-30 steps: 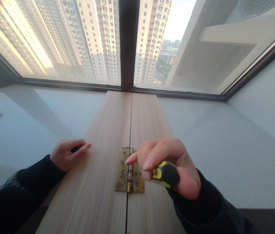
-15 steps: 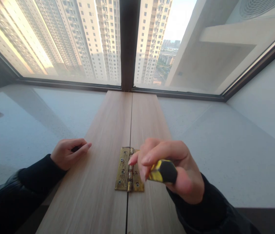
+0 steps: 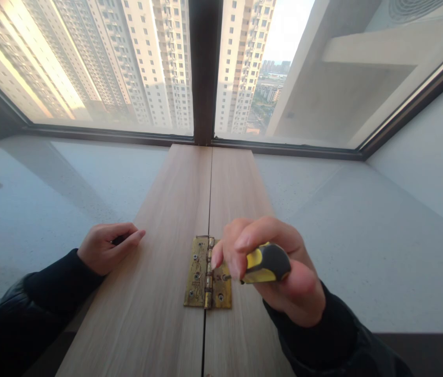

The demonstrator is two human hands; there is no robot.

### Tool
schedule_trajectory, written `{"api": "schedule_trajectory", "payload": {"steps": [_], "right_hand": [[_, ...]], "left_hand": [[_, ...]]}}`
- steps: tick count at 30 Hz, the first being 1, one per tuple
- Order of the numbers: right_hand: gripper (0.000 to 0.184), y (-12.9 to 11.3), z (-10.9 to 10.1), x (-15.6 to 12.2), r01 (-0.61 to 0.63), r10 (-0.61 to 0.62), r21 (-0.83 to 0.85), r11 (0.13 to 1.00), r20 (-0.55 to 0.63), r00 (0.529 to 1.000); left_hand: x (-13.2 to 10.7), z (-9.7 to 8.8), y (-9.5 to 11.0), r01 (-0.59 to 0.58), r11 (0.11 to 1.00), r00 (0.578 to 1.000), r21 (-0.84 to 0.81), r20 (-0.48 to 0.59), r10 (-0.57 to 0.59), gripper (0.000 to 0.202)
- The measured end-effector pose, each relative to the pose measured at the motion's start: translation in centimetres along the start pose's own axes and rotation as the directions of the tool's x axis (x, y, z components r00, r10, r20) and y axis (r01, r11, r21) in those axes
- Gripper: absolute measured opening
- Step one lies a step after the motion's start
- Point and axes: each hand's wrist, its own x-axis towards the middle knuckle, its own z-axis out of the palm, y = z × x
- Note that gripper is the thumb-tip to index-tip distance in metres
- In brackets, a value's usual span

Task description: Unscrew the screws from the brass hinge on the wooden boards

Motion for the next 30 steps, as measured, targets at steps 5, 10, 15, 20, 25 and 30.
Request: {"api": "schedule_trajectory", "payload": {"steps": [5,10,15,20,25,30], "right_hand": [[0.043,0.2,1.6,0.6,-0.109,0.118,0.139,0.984,-0.059,0.991],[0.031,0.0,0.3,-0.5,0.004,-0.014,-0.070,0.998,-0.139,0.990],[0.036,0.5,-1.0,-0.5,0.031,-0.037,-0.078,0.996,-0.067,0.997],[0.034,0.6,0.4,0.1,-0.054,0.057,0.151,0.987,-0.015,0.998],[0.045,-0.2,1.2,0.2,-0.118,0.129,0.189,0.975,-0.046,0.991],[0.036,0.0,0.5,-0.1,-0.032,0.028,-0.018,0.999,-0.190,0.981]], "left_hand": [[0.0,0.0,0.0,0.006,1.000,1.000,0.015,0.012,-0.006,0.038],[0.0,0.0,0.0,0.007,1.000,1.000,0.010,0.004,-0.007,0.038],[0.0,0.0,0.1,-0.005,1.000,1.000,0.020,-0.005,0.005,0.038],[0.0,0.0,0.1,-0.004,1.000,1.000,0.022,-0.002,0.004,0.038],[0.0,0.0,-0.1,-0.001,1.000,1.000,0.017,-0.001,0.001,0.039],[-0.1,0.0,-0.1,0.006,1.000,1.000,0.009,0.001,-0.006,0.038]]}}
